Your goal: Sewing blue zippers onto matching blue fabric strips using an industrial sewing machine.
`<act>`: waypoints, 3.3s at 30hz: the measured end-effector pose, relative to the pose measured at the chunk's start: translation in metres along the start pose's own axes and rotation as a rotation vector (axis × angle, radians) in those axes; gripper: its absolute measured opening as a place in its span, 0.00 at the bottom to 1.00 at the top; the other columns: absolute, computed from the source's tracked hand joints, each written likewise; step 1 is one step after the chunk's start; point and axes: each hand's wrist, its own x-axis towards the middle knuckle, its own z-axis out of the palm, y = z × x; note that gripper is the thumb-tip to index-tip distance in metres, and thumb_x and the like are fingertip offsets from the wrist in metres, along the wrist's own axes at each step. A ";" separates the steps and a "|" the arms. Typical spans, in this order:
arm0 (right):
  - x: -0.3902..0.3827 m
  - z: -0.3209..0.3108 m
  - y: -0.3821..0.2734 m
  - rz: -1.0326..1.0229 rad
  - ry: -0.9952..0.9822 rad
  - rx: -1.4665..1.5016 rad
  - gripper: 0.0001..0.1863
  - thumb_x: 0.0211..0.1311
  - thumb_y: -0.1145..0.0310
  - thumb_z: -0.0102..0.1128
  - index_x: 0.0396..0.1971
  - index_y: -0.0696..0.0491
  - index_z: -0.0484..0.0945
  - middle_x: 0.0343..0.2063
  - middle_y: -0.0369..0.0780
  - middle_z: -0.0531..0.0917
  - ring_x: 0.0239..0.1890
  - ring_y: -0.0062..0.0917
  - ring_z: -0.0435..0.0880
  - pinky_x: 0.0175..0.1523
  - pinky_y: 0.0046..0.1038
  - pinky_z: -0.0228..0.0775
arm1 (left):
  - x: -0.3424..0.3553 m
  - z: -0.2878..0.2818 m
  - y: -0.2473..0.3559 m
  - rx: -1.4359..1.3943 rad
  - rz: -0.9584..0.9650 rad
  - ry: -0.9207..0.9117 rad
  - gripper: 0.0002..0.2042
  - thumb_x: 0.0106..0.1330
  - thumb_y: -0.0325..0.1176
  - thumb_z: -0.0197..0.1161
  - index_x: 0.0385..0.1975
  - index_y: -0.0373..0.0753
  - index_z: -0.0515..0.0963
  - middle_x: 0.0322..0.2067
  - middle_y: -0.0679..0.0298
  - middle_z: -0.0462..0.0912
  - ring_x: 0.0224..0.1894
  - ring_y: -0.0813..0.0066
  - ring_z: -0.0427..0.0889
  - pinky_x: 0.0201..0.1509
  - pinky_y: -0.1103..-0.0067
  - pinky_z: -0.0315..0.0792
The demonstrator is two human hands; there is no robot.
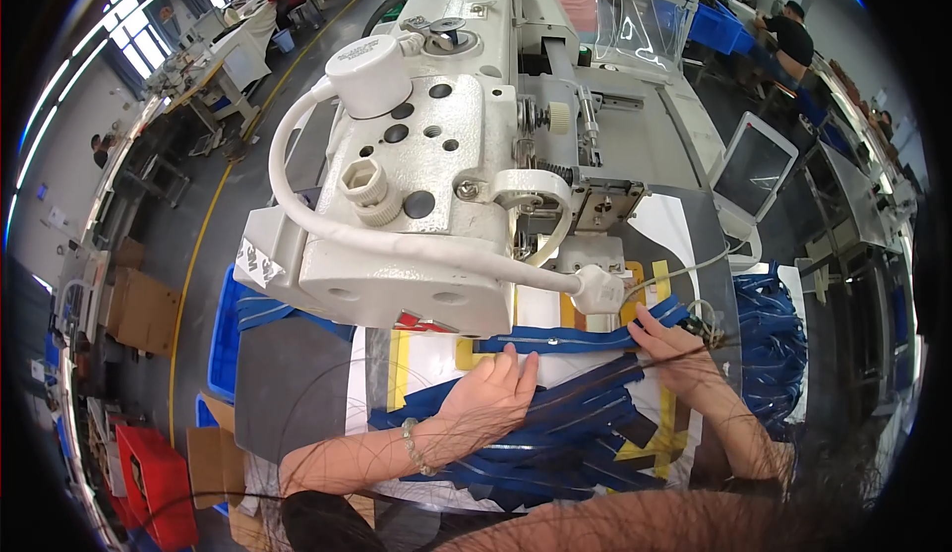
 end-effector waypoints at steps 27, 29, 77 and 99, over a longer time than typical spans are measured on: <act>0.172 0.054 -0.038 -0.028 0.066 0.240 0.16 0.56 0.62 0.58 0.39 0.55 0.69 0.36 0.48 0.77 0.35 0.42 0.80 0.36 0.37 0.73 | -0.030 -0.014 0.013 0.247 0.473 0.335 0.18 0.65 0.43 0.51 0.45 0.35 0.75 0.42 0.56 0.78 0.40 0.68 0.73 0.37 0.75 0.66; 0.178 0.063 -0.038 0.121 0.038 0.226 0.17 0.57 0.61 0.56 0.40 0.56 0.69 0.35 0.48 0.78 0.34 0.42 0.80 0.37 0.35 0.73 | -0.034 -0.018 0.011 0.222 0.485 0.350 0.18 0.65 0.43 0.51 0.44 0.35 0.75 0.42 0.55 0.78 0.41 0.67 0.74 0.38 0.74 0.67; 0.071 0.062 -0.042 -0.330 -0.032 0.185 0.18 0.47 0.77 0.55 0.41 0.55 0.78 0.45 0.44 0.80 0.43 0.38 0.81 0.44 0.35 0.74 | -0.042 0.000 -0.018 -0.481 0.121 -0.048 0.39 0.55 0.65 0.55 0.53 0.32 0.67 0.56 0.33 0.63 0.59 0.41 0.65 0.59 0.57 0.64; 0.075 0.049 -0.051 -0.328 0.016 0.138 0.17 0.49 0.76 0.56 0.43 0.56 0.79 0.45 0.42 0.80 0.49 0.36 0.79 0.51 0.36 0.73 | -0.042 -0.004 -0.019 -0.447 0.124 0.022 0.40 0.59 0.63 0.50 0.56 0.28 0.62 0.51 0.33 0.66 0.58 0.41 0.66 0.63 0.59 0.60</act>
